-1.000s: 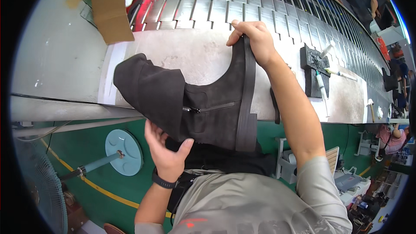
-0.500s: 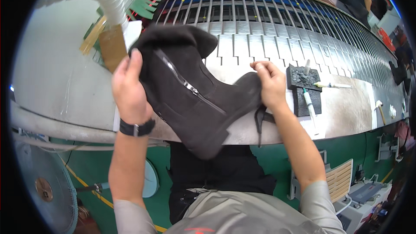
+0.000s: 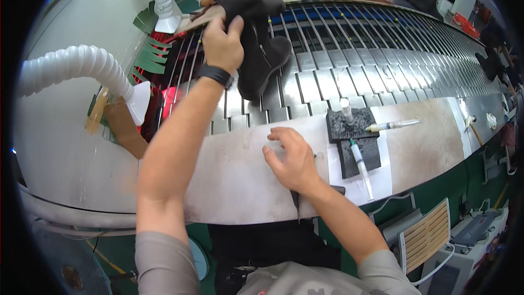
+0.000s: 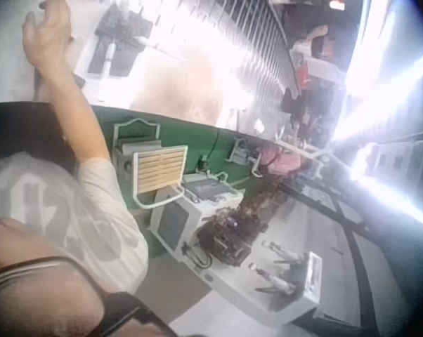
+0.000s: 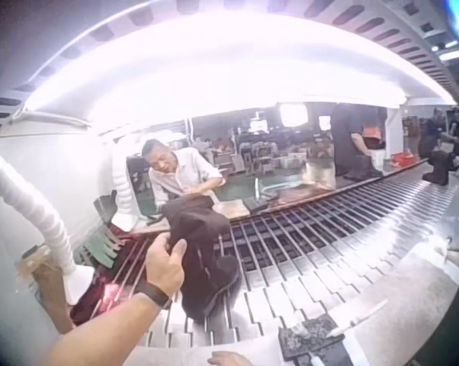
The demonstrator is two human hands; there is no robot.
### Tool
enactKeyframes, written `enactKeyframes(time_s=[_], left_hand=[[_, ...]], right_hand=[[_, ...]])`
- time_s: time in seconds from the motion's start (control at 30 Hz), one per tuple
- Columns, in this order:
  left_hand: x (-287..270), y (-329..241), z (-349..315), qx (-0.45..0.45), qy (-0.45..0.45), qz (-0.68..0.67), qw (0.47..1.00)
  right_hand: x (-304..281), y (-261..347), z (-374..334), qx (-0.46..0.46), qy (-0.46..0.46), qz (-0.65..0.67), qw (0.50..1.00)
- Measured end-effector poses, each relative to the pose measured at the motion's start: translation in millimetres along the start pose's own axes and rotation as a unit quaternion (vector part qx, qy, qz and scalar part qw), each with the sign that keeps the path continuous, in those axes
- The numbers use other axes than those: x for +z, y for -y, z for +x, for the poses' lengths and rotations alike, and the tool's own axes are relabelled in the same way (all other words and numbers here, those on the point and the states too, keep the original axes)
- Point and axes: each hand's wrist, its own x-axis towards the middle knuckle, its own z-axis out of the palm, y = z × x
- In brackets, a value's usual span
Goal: The person rubs the side of a boot upper and places it on the conveyor belt, then picks up a shoe sole and rubs its edges before holding it next to another boot.
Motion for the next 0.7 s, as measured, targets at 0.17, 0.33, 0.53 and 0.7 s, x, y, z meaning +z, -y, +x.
enactKeyframes(time_s=[0.17,0.33,0.53,0.7], left_hand=[[21.2,28.8,-46.8,-0.031,0.063,0.069,0.995],[-11.4,9.8,-93.7,0.079,0.140,0.116,0.980],[-134.3,-32.3,-228.8,-0.091,0.239,0.095,0.962],[-236.0,-49.5,-306.8,-0.145,0.209,0.221,0.941]], right_hand=[[3.5,2.7,-0.7,0.007,0.054,-0.017,0.998],[1.7,8.4,-0.8,0.013,0.106,-0.061,0.992],[-1.5,4.3,-2.5,0.019,0.112,-0.073,0.991],[2.8,24.9,1.2,0.030,0.150,-0.097,0.984]])
